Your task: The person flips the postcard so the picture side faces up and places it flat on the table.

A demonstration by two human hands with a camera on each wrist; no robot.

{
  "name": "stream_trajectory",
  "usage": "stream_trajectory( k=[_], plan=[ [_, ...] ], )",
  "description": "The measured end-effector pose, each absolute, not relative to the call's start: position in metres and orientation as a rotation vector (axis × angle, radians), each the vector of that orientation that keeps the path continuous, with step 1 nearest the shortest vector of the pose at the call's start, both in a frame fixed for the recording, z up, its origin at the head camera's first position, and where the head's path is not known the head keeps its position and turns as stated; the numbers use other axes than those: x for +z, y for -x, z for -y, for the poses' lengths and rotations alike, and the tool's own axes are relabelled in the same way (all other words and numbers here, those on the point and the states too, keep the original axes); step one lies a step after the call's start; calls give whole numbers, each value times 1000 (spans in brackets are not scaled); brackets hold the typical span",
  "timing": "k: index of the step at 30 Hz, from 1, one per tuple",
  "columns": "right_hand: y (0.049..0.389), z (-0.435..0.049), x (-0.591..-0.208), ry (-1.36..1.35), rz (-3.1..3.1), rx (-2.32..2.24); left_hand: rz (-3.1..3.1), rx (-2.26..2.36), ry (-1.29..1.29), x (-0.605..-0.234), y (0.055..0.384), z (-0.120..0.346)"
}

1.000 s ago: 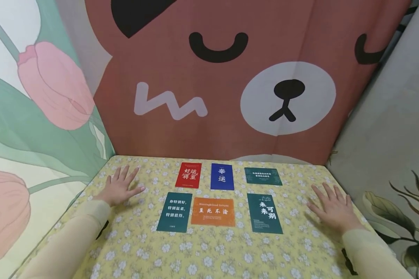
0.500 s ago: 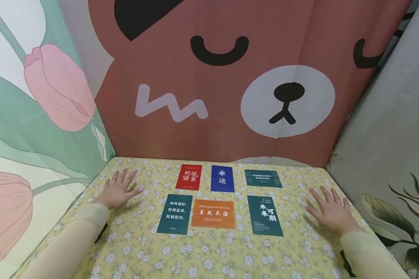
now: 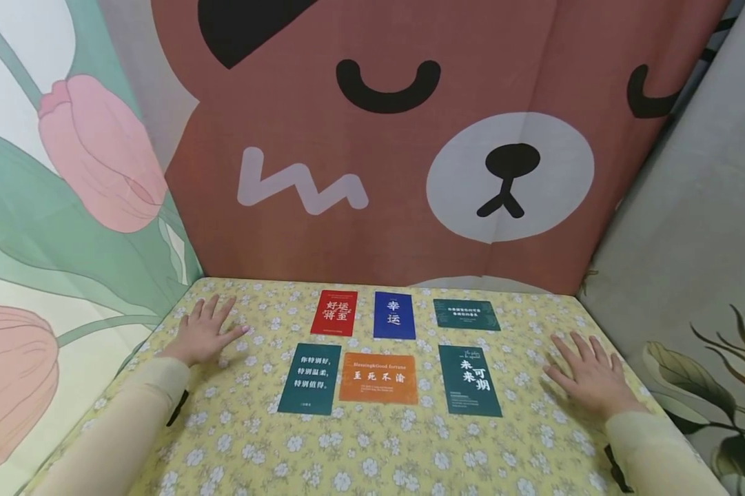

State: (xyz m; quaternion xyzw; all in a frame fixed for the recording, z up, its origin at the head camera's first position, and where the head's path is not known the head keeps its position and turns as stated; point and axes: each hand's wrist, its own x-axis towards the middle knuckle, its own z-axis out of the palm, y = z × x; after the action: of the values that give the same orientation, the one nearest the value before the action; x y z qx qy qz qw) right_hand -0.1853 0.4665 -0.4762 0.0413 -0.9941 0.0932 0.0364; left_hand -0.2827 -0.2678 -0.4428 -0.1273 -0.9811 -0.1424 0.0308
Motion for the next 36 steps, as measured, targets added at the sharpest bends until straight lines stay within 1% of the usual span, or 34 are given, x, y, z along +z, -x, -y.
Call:
stream_trajectory(
  k=[8,15,23,30,36],
  plan=[
    [184,-467,-474,-106,3049,277,3038,-432,388,-433,287,268],
    [187,-470,-467,-58,3063,294,3045,-431,373,-434,286,265],
    [187,-473,-465,-40,3089,305,3035,-467,400,-446,292,268],
    [186,-473,-466,-50,3090,301,3054,-437,379,-441,290,264],
    [186,-474,-456,-34,3108,248,3053,-435,375,-439,287,263]
  ],
)
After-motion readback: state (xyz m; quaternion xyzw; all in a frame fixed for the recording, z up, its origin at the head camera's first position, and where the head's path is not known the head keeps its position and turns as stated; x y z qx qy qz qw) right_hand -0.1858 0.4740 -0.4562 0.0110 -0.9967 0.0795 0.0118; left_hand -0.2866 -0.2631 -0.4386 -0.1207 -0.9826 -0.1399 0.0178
